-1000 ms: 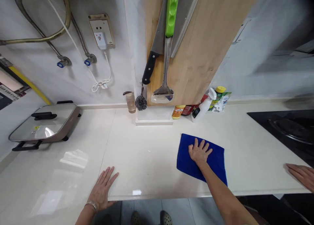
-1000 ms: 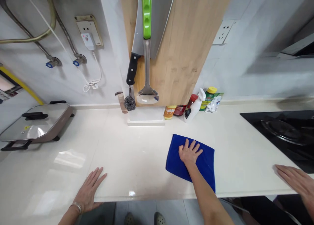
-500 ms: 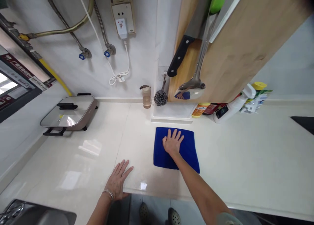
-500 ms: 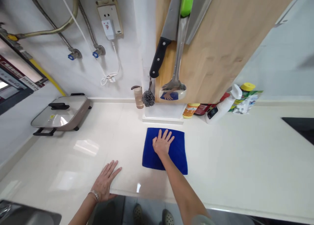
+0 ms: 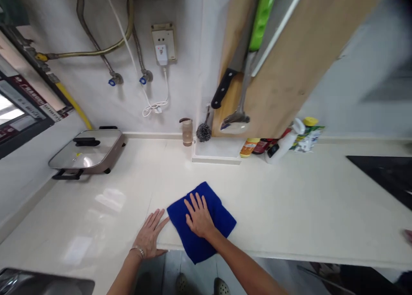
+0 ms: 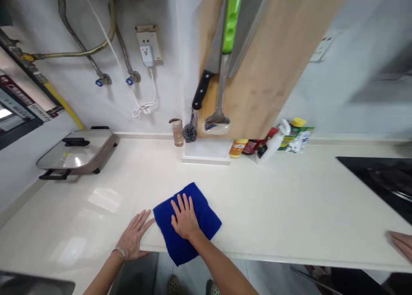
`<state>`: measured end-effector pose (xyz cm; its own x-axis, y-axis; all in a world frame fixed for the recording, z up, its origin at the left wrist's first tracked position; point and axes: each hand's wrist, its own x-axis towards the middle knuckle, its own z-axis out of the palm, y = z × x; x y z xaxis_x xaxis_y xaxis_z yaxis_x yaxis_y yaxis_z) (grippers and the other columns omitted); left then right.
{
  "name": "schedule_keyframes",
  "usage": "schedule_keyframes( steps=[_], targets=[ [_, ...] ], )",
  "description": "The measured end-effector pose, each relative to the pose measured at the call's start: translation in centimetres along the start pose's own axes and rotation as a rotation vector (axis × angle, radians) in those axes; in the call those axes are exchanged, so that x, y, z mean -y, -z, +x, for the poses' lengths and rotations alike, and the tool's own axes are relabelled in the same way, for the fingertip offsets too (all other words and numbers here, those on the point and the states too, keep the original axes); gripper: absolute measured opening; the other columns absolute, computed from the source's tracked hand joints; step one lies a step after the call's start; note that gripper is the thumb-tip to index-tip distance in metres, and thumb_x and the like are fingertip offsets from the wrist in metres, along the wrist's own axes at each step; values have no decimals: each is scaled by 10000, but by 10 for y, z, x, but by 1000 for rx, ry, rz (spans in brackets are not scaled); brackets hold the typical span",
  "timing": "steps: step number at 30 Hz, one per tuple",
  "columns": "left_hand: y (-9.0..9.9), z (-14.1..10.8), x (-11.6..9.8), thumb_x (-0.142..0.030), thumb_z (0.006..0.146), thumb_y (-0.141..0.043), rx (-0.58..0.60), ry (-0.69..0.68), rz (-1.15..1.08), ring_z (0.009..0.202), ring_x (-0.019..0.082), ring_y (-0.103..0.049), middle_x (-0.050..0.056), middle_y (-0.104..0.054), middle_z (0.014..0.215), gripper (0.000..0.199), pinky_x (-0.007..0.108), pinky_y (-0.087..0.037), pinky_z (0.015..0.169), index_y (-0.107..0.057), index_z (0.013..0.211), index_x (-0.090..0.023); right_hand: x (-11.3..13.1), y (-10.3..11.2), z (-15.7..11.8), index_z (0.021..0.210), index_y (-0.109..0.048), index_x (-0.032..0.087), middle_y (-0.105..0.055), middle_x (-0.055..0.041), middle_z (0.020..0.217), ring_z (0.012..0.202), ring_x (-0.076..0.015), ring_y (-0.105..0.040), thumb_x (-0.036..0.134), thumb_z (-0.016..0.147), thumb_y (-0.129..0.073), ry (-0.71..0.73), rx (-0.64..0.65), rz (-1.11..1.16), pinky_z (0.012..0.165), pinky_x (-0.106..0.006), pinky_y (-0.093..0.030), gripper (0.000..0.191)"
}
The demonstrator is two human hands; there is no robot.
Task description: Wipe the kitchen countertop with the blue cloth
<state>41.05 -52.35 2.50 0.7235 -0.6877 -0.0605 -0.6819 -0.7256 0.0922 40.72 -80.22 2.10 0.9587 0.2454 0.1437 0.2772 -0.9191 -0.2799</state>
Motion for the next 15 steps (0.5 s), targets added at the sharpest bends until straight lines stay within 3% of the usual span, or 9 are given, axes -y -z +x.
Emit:
schedule_keyframes(
  steps=[8,15],
  targets=[
    [-8,4,9,-516,563,-756,-162,-61,127,1463,380,-263,102,-215,1625,1136,524,-350,1150,-208,1530,-287,-65,34,-82,1507,-222,337,-131,-38,1629,1493,-312,-139,365,910,-461,-35,-26,-7,1197,-573,-231,643],
    [-17,8,11,-499,532,-766,-272,-80,205,1428,387,-340,100,-284,1603,1177,523,-397,1122,-184,1535,-298,-164,56,-122,1498,-254,346,-223,-39,1614,1482,-292,-194,358,904,-444,-216,-126,-90,1178,-565,-267,623]
  ],
)
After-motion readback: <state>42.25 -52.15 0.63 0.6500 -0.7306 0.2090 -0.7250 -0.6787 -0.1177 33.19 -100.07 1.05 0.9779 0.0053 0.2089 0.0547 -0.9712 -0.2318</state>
